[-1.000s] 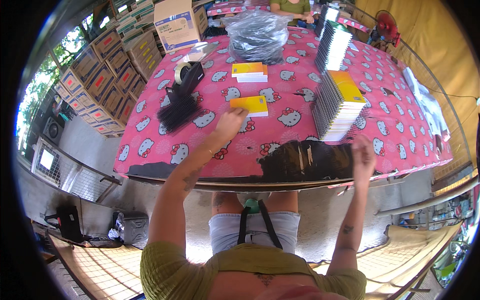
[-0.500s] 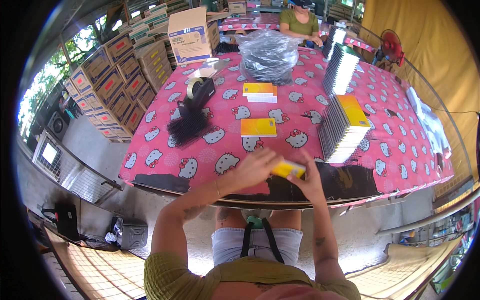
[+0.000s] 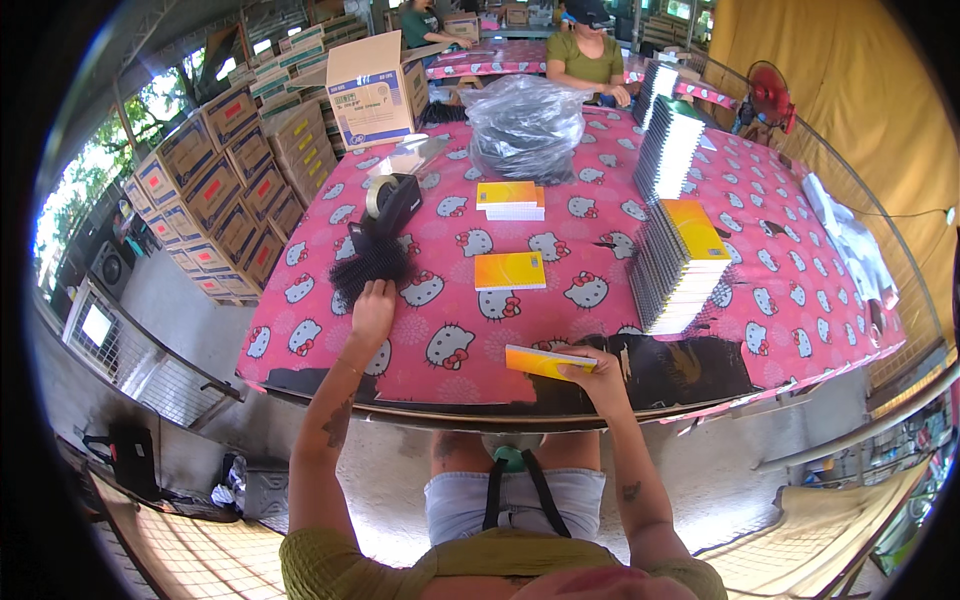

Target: The person labels small yellow and orange paper booklets and stacks them into a pile. They pick up one booklet at a time, apply a small white sticker to it, and then place it onto a growing stack on the table.

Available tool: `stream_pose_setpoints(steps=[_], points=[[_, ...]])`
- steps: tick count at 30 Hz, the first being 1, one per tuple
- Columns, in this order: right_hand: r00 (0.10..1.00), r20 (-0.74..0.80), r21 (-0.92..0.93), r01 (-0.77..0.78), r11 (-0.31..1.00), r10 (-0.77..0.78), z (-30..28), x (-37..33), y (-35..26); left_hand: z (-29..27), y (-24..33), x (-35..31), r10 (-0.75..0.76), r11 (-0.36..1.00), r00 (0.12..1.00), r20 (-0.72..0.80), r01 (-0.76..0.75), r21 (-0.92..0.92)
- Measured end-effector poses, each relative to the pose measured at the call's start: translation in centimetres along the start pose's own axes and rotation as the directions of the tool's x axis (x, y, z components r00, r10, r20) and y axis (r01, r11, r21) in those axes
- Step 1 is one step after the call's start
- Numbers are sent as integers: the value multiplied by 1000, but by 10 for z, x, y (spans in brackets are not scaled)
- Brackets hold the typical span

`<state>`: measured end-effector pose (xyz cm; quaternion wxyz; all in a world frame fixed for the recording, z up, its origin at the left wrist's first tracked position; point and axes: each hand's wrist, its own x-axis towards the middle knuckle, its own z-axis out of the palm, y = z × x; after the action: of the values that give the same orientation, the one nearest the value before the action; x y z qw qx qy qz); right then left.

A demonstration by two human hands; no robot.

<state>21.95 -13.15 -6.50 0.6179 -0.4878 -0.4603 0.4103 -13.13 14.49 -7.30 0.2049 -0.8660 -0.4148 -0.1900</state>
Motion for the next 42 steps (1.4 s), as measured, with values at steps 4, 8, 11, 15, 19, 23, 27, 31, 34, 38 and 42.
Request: stream_pose_setpoints(steps=[4, 8, 11, 15, 19, 23, 27, 31, 34, 38, 42], points=[[999, -29, -49, -27, 998, 26, -8, -5, 4, 0, 19, 8, -10, 998, 997, -74, 5, -67], [999, -23, -112, 42, 993, -45, -4, -6, -2, -8, 28, 8, -39, 991, 971, -234, 7, -135], [999, -6, -101, 40, 994, -40, -1, -5, 4, -9, 23, 9, -27, 991, 990, -140, 8, -134], [1000, -12, -82, -5, 997, 4, 1, -6, 8, -10, 26, 13, -65, 993, 989, -131, 51, -106], [1000, -1, -136, 26, 990, -26, 6, -8, -5, -34, 47, 17, -126, 982, 953, -274, 80, -173], [999, -19, -103, 28, 994, -30, 6, -6, 1, -71, 86, 8, -268, 779, 963, -36, 194, -596], [1000, -9, 31, -20, 999, 20, 19, -2, 12, -88, 170, -31, -254, 156, 922, 291, 336, -929], [1000, 8, -27, 27, 999, -27, 24, 0, 6, -85, 225, -45, -275, -434, 811, 516, 375, -819], [996, -11, -119, 85, 989, -86, 20, -4, 11, -79, 209, -49, -155, -46, 942, 297, 294, -955], [998, -17, -115, 53, 992, -56, 15, -7, 11, -124, 176, -15, -327, 125, 892, 313, 369, -921], [999, -14, -109, 43, 993, -45, 19, -8, 4, -115, 163, -19, -111, 470, 992, 55, 101, -877]])
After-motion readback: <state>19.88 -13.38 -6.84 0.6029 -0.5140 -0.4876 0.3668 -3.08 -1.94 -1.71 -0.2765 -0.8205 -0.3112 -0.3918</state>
